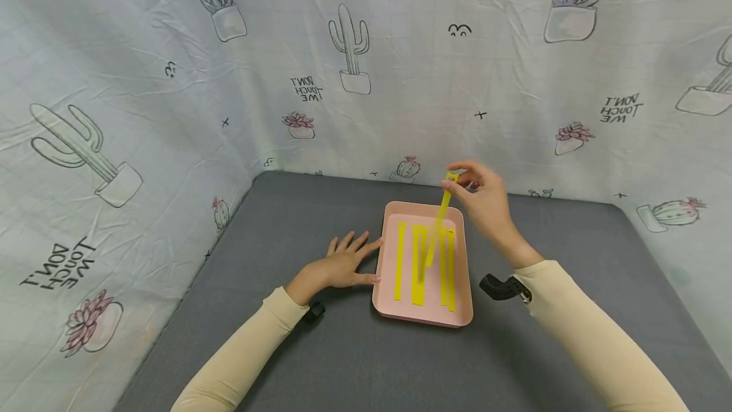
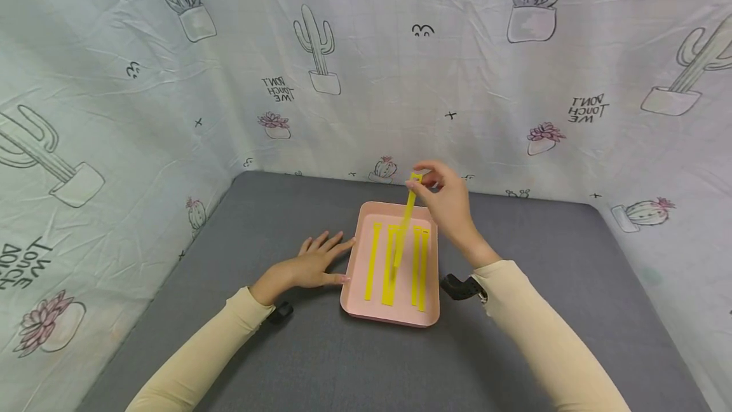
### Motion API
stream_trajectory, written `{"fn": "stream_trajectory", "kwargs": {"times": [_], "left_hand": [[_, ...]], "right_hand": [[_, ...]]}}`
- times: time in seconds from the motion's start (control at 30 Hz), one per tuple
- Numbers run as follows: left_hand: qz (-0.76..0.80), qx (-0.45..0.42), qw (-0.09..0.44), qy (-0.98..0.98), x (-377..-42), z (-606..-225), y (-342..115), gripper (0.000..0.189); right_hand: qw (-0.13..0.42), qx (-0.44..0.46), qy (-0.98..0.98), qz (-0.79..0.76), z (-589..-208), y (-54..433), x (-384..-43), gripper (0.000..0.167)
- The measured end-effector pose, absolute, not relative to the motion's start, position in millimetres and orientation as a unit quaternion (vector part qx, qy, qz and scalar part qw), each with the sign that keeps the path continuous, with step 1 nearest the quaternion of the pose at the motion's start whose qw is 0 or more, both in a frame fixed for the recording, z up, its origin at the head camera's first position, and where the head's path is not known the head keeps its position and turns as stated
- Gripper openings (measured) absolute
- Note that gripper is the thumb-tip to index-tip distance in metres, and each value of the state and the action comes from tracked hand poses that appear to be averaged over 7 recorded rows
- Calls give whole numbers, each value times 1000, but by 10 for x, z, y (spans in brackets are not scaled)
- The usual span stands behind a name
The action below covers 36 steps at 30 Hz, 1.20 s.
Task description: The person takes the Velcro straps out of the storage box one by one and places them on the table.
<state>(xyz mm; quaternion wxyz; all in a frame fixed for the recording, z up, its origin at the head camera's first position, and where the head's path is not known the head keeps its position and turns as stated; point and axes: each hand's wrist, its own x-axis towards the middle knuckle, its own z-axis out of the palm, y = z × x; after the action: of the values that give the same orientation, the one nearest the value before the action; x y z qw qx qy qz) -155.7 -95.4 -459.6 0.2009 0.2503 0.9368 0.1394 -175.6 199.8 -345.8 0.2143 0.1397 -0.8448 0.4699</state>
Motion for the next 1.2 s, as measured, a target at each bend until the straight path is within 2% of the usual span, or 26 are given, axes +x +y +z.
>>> {"fn": "stream_trajectory", "kwargs": {"times": [0.4, 0.67, 0.87, 1.2], "left_hand": [[139, 247, 191, 940, -1478, -4638, -945, 88], [147, 246, 190, 939, -1467, -4681, -952, 87], [151, 248, 191, 938, -1474, -4688, -950, 87], [151, 244, 195, 938, -1468, -4657, -931, 87]], "right_hand": [[256, 131, -836, 468, -3389, 2438, -1599, 28], [254, 130, -842, 457, -3414, 2603, -1492, 24], [228, 116, -857, 448, -3314, 2595, -1293, 20], [168, 127, -877, 433, -3907, 2947, -1494, 22]]}}
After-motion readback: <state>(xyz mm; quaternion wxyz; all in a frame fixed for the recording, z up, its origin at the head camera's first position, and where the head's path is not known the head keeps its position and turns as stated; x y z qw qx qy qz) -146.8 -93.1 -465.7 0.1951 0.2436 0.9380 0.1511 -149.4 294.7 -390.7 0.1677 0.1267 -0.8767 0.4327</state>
